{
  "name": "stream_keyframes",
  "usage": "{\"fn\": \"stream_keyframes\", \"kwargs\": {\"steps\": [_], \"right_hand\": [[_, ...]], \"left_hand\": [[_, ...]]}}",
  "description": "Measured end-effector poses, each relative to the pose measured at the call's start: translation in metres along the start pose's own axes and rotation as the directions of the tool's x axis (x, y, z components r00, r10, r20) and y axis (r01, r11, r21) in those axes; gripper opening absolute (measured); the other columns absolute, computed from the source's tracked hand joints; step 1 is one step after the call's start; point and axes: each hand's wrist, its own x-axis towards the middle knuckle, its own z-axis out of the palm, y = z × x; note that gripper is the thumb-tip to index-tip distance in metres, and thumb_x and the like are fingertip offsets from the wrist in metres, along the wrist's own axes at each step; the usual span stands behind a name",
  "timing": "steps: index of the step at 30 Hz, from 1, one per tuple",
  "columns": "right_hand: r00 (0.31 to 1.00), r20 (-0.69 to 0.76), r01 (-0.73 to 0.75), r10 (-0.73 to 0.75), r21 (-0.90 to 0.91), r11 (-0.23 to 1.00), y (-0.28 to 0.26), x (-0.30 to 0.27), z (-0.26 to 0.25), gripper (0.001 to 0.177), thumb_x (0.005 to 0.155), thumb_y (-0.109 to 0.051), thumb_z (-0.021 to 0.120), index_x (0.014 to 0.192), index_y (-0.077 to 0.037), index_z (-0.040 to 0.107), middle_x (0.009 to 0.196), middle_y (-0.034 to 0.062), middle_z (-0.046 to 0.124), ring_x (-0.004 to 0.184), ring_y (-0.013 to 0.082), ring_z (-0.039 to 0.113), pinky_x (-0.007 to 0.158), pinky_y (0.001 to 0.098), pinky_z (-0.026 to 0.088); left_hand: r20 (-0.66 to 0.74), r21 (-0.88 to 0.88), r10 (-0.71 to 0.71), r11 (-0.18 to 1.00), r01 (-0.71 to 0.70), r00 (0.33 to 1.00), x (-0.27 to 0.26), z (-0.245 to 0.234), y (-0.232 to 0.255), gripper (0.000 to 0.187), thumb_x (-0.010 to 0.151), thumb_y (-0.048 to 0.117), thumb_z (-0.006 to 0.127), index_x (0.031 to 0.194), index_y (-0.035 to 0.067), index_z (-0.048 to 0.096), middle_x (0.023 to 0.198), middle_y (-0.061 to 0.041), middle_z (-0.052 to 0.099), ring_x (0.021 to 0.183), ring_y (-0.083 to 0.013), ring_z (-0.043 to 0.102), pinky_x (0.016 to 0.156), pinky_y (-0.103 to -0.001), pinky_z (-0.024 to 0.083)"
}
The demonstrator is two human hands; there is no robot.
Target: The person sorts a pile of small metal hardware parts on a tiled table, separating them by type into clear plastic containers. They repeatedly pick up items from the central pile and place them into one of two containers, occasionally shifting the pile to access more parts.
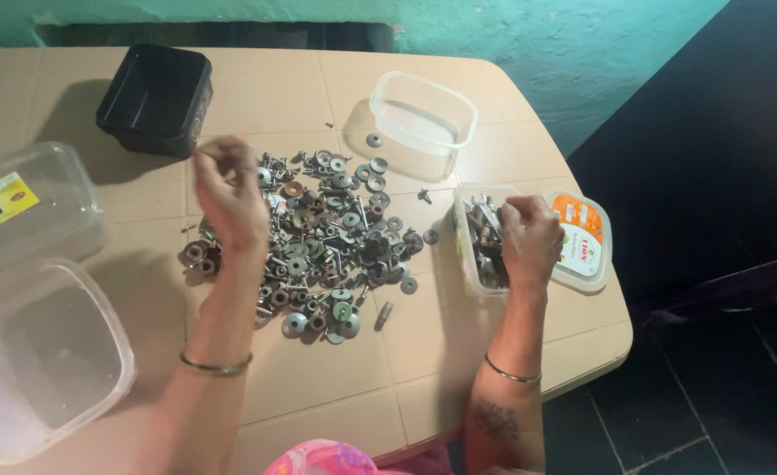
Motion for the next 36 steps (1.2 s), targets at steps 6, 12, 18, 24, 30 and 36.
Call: {"fn": "stream_keyframes", "kwargs": {"steps": [6, 12, 18, 24, 30, 36], "right_hand": [[0.980, 0.192, 0.071, -0.057, -0.067, 0.995, 0.008, 0.000, 0.002, 0.023, 0.080, -0.015, 0.077, 0.102, -0.007, 0.079, 0.094, 0.0126, 0.079, 0.086, 0.0239, 0.076, 0.078, 0.0359, 0.057], [0.975, 0.161, -0.131, 0.153, -0.143, 0.981, -0.003, 0.000, -0.025, 0.032, 0.082, -0.019, 0.083, 0.108, -0.002, 0.075, 0.083, 0.0145, 0.077, 0.073, 0.0202, 0.074, 0.068, 0.0342, 0.055], [0.944, 0.294, -0.077, -0.152, 0.643, 0.762, -0.036, -0.019, 0.019, 0.030, 0.099, -0.006, 0.071, 0.128, 0.001, 0.066, 0.109, 0.0113, 0.075, 0.093, 0.0124, 0.072, 0.081, 0.0263, 0.058], [0.828, 0.445, 0.070, -0.340, 0.520, 0.851, -0.091, -0.051, 0.027, 0.031, 0.093, -0.004, 0.074, 0.124, -0.005, 0.067, 0.111, 0.0043, 0.074, 0.096, 0.0095, 0.073, 0.081, 0.0264, 0.061], [0.681, 0.608, -0.046, -0.409, 0.592, 0.804, -0.088, -0.041, 0.009, 0.032, 0.092, -0.003, 0.075, 0.122, -0.005, 0.067, 0.104, 0.0024, 0.073, 0.096, 0.0092, 0.070, 0.081, 0.0263, 0.058], [0.760, 0.550, -0.032, -0.347, 0.565, 0.825, -0.080, -0.043, 0.021, 0.029, 0.085, -0.001, 0.078, 0.112, -0.003, 0.071, 0.099, 0.0027, 0.076, 0.090, 0.0091, 0.073, 0.077, 0.0255, 0.060]], "left_hand": [[0.142, -0.066, -0.146, 0.985, 0.157, 0.979, -0.033, 0.015, 0.042, 0.016, 0.103, 0.008, 0.070, 0.113, 0.002, 0.058, 0.102, -0.004, 0.066, 0.091, -0.0099, 0.063, 0.079, -0.026, 0.057], [0.231, -0.168, -0.203, 0.955, 0.244, 0.952, -0.045, 0.016, 0.049, 0.019, 0.101, 0.010, 0.071, 0.111, 0.001, 0.057, 0.099, -0.006, 0.069, 0.085, -0.0100, 0.068, 0.077, -0.023, 0.057], [0.468, -0.161, -0.388, 0.846, 0.509, 0.794, -0.055, 0.034, 0.071, 0.018, 0.095, 0.012, 0.073, 0.102, 0.002, 0.059, 0.084, -0.004, 0.070, 0.072, -0.0098, 0.069, 0.064, -0.025, 0.059], [0.593, -0.066, -0.496, 0.755, 0.652, 0.634, -0.072, 0.043, 0.082, 0.019, 0.090, 0.009, 0.078, 0.094, 0.000, 0.062, 0.082, -0.005, 0.072, 0.069, -0.0103, 0.068, 0.061, -0.025, 0.058], [0.611, 0.003, -0.473, 0.803, 0.596, 0.635, -0.075, 0.045, 0.092, 0.016, 0.090, 0.008, 0.075, 0.098, 0.000, 0.064, 0.083, -0.007, 0.074, 0.071, -0.0110, 0.072, 0.064, -0.027, 0.063], [0.597, 0.148, -0.530, 0.811, 0.566, 0.603, -0.073, 0.046, 0.098, 0.018, 0.095, 0.013, 0.066, 0.111, 0.005, 0.063, 0.089, -0.006, 0.075, 0.076, -0.0090, 0.072, 0.066, -0.025, 0.062]]}}
